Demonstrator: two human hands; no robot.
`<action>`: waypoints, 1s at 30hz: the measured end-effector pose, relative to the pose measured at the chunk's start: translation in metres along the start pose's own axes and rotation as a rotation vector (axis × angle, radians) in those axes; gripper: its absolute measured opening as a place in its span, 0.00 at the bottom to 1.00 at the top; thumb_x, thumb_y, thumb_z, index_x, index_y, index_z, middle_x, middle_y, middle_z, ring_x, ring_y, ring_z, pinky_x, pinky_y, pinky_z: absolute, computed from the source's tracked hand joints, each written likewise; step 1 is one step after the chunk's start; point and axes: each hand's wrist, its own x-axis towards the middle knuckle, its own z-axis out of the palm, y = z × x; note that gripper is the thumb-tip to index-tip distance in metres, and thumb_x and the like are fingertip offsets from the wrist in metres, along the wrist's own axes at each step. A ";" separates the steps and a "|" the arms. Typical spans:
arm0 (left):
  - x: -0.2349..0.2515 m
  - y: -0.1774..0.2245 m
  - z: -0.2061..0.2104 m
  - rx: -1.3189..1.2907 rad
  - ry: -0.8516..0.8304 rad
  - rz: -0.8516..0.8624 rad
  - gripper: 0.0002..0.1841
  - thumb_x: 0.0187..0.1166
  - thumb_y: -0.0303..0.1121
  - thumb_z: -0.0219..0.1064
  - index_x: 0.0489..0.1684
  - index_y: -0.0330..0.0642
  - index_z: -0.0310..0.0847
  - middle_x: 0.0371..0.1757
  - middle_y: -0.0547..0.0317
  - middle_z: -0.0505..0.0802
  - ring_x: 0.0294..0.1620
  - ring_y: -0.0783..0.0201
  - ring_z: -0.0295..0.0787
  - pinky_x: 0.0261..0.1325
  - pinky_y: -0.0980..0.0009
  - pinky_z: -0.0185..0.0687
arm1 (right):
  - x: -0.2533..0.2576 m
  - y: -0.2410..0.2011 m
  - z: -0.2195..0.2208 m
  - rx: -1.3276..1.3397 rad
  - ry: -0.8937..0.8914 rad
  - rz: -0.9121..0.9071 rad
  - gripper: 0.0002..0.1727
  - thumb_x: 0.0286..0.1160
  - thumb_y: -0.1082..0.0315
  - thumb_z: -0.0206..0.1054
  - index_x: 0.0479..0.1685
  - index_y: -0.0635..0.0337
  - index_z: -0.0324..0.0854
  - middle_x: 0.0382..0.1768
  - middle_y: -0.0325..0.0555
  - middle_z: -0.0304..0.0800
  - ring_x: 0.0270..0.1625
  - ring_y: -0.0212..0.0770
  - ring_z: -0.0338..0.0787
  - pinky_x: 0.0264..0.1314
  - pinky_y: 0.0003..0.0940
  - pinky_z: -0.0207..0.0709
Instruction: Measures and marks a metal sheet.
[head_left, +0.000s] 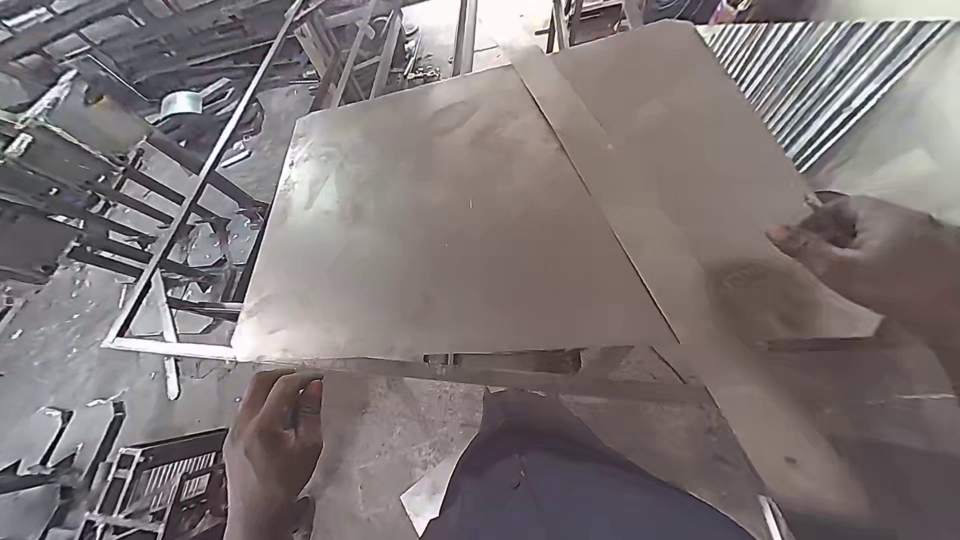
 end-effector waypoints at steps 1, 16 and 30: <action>-0.008 0.011 0.000 -0.028 0.019 0.033 0.18 0.86 0.45 0.57 0.45 0.43 0.90 0.50 0.49 0.90 0.49 0.59 0.87 0.49 0.61 0.83 | -0.024 0.015 0.001 0.015 -0.001 0.063 0.39 0.77 0.31 0.62 0.59 0.63 0.78 0.40 0.69 0.84 0.41 0.73 0.85 0.41 0.82 0.71; -0.007 0.257 0.053 -0.193 -0.077 0.675 0.16 0.86 0.49 0.56 0.40 0.57 0.90 0.44 0.63 0.92 0.48 0.63 0.88 0.52 0.60 0.82 | -0.199 0.046 0.008 0.962 -0.431 0.314 0.08 0.84 0.63 0.66 0.49 0.59 0.84 0.35 0.43 0.91 0.34 0.33 0.90 0.40 0.31 0.87; 0.112 0.575 0.166 0.125 -0.636 0.638 0.42 0.67 0.81 0.56 0.37 0.46 0.87 0.41 0.53 0.89 0.45 0.52 0.87 0.49 0.48 0.81 | -0.005 0.305 -0.156 0.673 0.134 -0.018 0.11 0.82 0.53 0.63 0.37 0.46 0.84 0.29 0.23 0.83 0.33 0.16 0.83 0.40 0.20 0.80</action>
